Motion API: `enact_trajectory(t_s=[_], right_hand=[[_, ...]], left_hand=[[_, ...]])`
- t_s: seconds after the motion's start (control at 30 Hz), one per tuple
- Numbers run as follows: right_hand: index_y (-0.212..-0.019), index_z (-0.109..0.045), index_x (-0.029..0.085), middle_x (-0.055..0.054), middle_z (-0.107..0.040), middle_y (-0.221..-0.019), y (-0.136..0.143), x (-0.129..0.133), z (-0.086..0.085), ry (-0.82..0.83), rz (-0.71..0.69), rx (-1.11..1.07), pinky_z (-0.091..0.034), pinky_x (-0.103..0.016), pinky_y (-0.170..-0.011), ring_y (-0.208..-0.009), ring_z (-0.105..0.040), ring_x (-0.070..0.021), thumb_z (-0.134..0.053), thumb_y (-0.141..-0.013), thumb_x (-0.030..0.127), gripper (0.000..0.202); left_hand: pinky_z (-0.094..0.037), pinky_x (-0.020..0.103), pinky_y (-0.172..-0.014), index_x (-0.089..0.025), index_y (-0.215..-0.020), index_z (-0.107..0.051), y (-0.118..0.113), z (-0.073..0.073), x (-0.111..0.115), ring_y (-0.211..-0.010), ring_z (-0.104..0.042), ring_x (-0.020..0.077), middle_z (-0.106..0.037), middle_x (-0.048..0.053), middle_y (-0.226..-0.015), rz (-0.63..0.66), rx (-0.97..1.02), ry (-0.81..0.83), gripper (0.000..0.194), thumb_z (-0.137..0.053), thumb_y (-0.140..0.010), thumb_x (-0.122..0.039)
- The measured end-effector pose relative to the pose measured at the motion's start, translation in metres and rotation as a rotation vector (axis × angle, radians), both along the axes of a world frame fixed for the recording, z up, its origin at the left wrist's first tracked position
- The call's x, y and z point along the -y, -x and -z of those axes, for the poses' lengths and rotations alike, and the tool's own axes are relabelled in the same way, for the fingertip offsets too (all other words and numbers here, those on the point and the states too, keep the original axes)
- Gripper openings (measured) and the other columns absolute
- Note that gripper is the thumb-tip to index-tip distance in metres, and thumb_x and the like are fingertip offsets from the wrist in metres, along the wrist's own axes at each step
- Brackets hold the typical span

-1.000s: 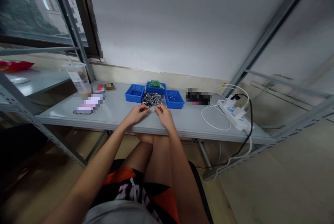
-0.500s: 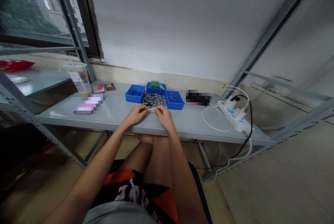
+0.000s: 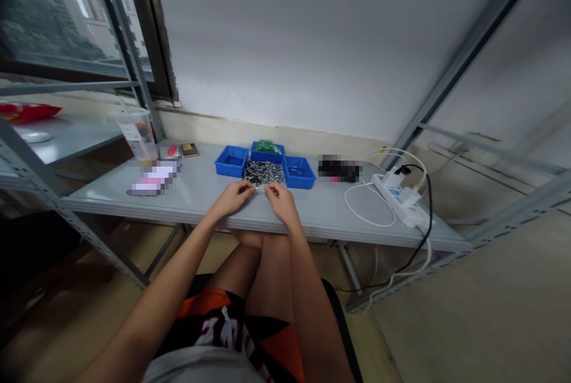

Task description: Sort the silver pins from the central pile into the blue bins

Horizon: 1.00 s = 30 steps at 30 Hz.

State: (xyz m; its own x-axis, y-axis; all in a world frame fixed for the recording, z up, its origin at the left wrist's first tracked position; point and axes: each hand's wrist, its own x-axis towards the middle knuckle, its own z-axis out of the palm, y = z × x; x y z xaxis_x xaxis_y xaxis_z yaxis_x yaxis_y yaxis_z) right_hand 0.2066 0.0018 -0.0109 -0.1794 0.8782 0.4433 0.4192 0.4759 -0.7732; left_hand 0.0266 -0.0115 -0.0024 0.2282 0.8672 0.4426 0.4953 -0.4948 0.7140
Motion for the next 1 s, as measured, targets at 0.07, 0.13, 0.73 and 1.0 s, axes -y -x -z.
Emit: enact_trajectory(t_s=[0.07, 0.13, 0.73, 1.0], right_hand=[[-0.081, -0.060, 0.018, -0.003, -0.065, -0.074, 0.0001, 0.0003, 0.0001, -0.001, -0.003, 0.008, -0.042, -0.028, -0.068, -0.069, -0.058, -0.0172, -0.049, -0.083, 0.040, 0.025], [-0.081, -0.061, 0.018, -0.003, -0.065, -0.074, 0.0001, 0.0005, 0.0000, -0.001, -0.007, 0.014, -0.043, -0.028, -0.068, -0.069, -0.058, -0.0171, -0.049, -0.083, 0.040, 0.025], [-0.085, -0.061, 0.020, -0.004, -0.068, -0.080, -0.0005, -0.0037, 0.0035, 0.011, -0.020, 0.015, -0.046, -0.030, -0.072, -0.071, -0.060, -0.0174, -0.048, -0.083, 0.035, 0.020], [-0.084, -0.061, 0.019, -0.003, -0.068, -0.078, 0.0001, -0.0036, 0.0033, 0.023, -0.009, 0.006, -0.045, -0.029, -0.071, -0.069, -0.060, -0.0165, -0.049, -0.082, 0.036, 0.021]], left_hand=[[-0.039, 0.025, -0.063, -0.014, -0.080, -0.063, -0.0001, -0.0003, 0.0002, -0.066, -0.054, 0.0154, -0.065, 0.003, -0.074, -0.004, 0.005, 0.006, 0.024, -0.046, -0.085, -0.030], [-0.039, 0.025, -0.064, -0.014, -0.081, -0.063, -0.0001, -0.0004, 0.0002, -0.067, -0.055, 0.0156, -0.065, 0.003, -0.075, -0.006, 0.011, 0.011, 0.024, -0.046, -0.085, -0.030], [-0.039, 0.024, -0.062, -0.014, -0.081, -0.063, 0.0007, 0.0042, -0.0033, -0.066, -0.054, 0.0150, -0.064, 0.003, -0.073, -0.020, 0.021, -0.001, 0.023, -0.046, -0.085, -0.029], [-0.040, 0.024, -0.063, -0.014, -0.081, -0.062, 0.0003, 0.0034, -0.0025, -0.067, -0.055, 0.0153, -0.065, 0.004, -0.075, -0.013, 0.037, 0.013, 0.024, -0.045, -0.085, -0.030]])
